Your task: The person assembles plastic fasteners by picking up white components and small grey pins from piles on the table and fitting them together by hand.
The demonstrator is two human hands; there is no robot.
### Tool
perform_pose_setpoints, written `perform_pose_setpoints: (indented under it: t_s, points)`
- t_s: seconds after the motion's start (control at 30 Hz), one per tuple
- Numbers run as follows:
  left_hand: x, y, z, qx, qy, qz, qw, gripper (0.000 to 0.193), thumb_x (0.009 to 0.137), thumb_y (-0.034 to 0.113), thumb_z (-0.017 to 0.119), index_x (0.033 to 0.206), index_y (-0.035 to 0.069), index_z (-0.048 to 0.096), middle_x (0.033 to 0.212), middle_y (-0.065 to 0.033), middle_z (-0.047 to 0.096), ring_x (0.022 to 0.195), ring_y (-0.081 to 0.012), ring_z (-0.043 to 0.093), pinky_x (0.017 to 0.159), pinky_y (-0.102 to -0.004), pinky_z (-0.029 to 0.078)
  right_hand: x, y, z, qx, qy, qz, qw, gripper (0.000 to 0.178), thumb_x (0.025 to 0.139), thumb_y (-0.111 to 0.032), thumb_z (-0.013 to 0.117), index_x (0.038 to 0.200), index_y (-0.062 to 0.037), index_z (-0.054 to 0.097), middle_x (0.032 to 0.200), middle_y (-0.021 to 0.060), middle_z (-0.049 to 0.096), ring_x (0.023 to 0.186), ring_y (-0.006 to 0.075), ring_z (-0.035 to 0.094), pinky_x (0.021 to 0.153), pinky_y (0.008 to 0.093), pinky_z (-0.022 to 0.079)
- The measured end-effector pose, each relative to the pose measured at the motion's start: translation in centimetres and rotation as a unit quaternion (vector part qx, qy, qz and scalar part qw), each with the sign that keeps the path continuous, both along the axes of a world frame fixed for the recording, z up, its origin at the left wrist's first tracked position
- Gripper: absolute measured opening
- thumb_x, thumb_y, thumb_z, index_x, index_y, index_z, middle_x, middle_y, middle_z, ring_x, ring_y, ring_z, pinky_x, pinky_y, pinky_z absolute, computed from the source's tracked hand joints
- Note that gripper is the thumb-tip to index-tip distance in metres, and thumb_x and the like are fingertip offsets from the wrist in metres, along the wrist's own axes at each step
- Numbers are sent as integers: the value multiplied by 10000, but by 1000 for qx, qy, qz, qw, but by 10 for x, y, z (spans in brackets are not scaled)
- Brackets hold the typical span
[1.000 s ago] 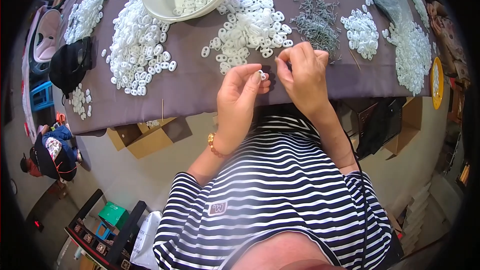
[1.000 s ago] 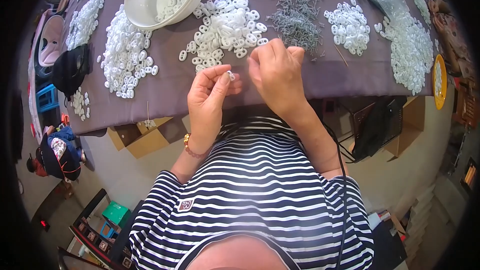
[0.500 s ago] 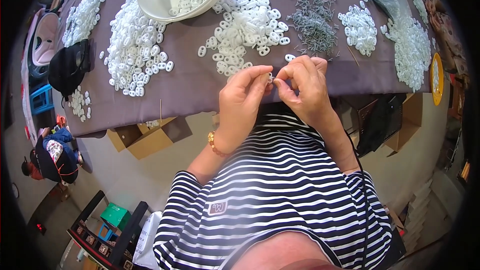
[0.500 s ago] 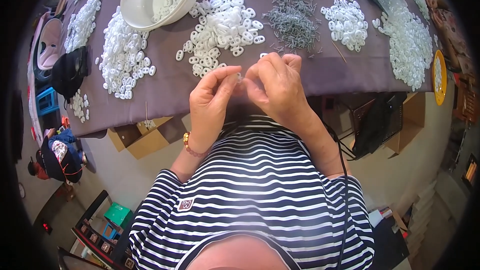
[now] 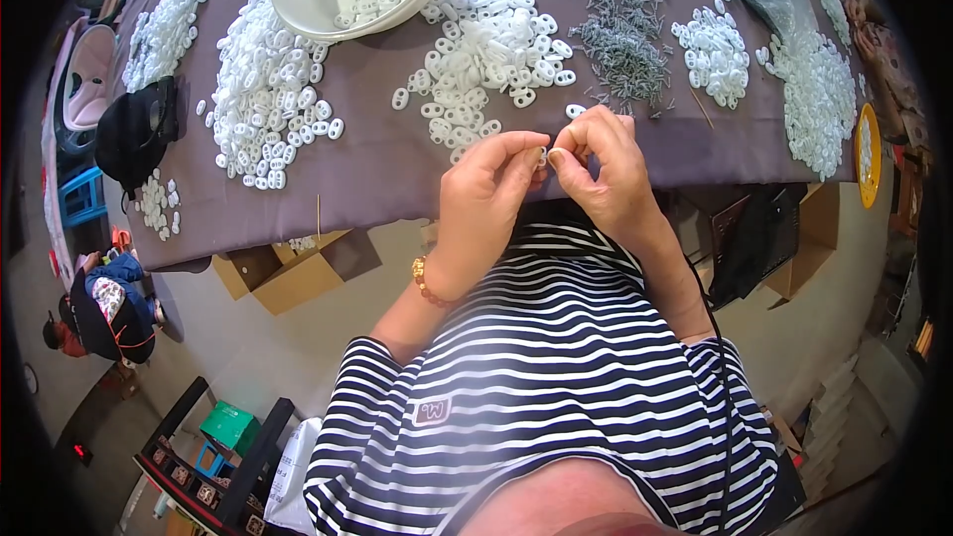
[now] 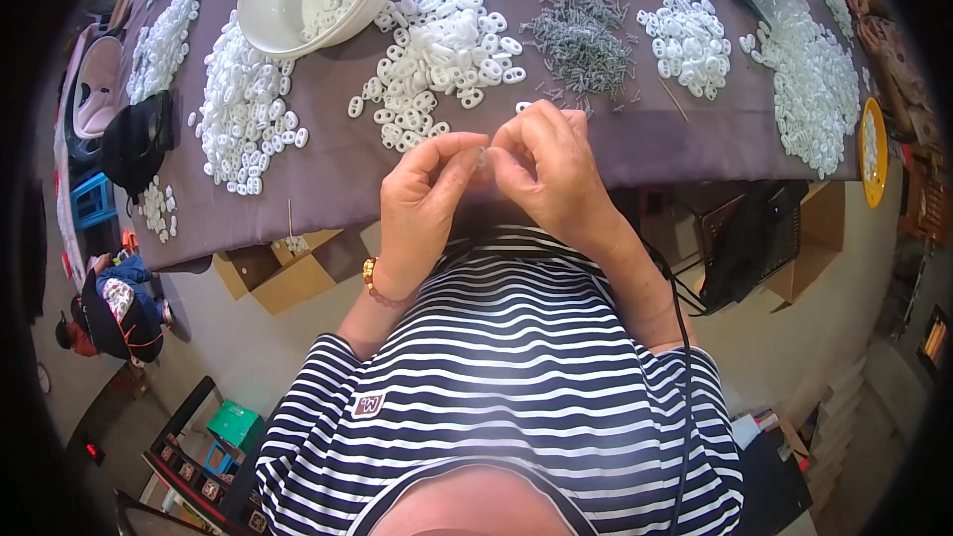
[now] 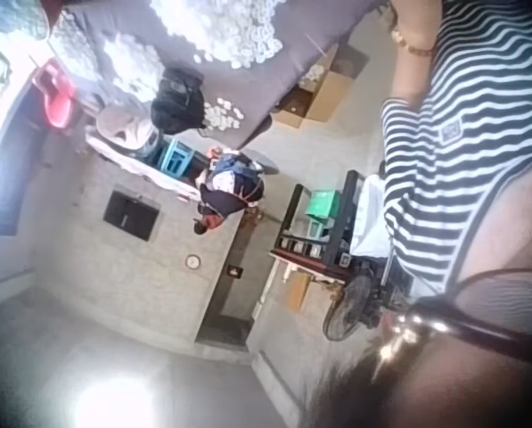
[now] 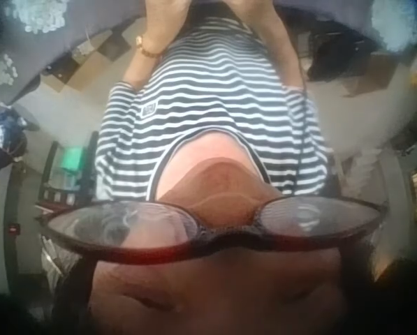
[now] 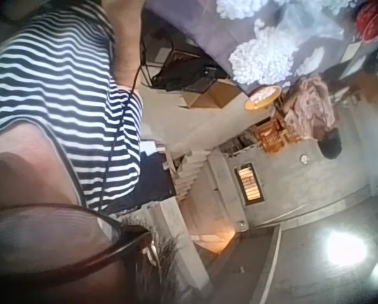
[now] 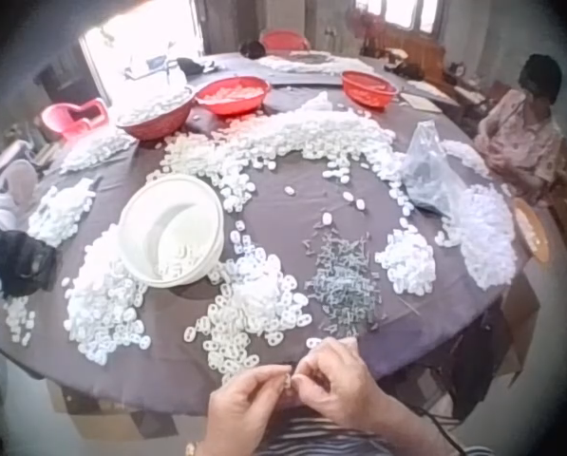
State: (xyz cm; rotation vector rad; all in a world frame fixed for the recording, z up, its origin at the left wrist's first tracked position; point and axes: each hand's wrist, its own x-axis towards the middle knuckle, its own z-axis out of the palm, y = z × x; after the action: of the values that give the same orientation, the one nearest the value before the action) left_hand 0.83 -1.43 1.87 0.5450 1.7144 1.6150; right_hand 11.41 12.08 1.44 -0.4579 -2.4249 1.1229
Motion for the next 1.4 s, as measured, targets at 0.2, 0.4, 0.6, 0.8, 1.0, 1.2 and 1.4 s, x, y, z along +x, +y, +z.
perform_pose_setpoints:
  t_s: [0.2,0.4,0.6,0.8,1.0,1.2,1.4]
  points:
    - [4,1,2,37,-116,22,992,159,980,68,610,1094,-24,672,917,-51,688,776,-90,642,708,-233,536,4,0,7,-73,-25,0,997,63,868,-57,691,896,-62,635,835,5,576,751,143,498,811,298,368]
    - [5,2,2,52,-142,23,988,170,981,65,608,1110,-35,657,911,-51,690,793,-93,638,722,-228,535,6,-3,11,-62,-12,-25,998,90,848,-50,719,926,-51,672,834,6,593,751,140,520,794,291,378]
    - [8,2,-3,16,-20,31,999,147,955,57,641,1072,-19,687,855,-63,688,740,-100,651,666,-239,544,6,-6,5,-22,8,-23,999,82,836,-61,740,872,-53,667,792,24,591,751,174,538,775,305,385]
    - [7,2,1,-7,106,19,994,137,928,43,665,1052,-3,701,831,-81,684,697,-118,657,636,-243,543,6,-8,2,-8,15,-27,1000,82,833,-58,737,862,-51,661,793,36,596,763,193,548,761,319,397]
    - [4,0,-1,-4,153,-13,988,135,929,35,660,1051,-6,700,831,-81,687,698,-119,656,638,-247,545,7,-7,2,-2,22,-17,1000,91,823,-55,741,853,-51,655,796,44,605,770,208,553,757,319,398]
    - [9,0,1,20,-81,20,996,154,959,46,633,1083,-28,686,885,-63,702,751,-96,656,693,-235,554,11,-6,12,-43,4,-15,999,59,855,-54,715,908,-47,689,816,25,610,787,180,551,774,307,404]
    - [5,1,-4,41,-118,40,991,173,982,70,609,1118,-31,650,937,-62,696,809,-111,670,737,-242,558,11,2,-3,58,35,-171,983,119,856,-22,718,971,-52,711,844,28,592,776,155,523,762,283,403]
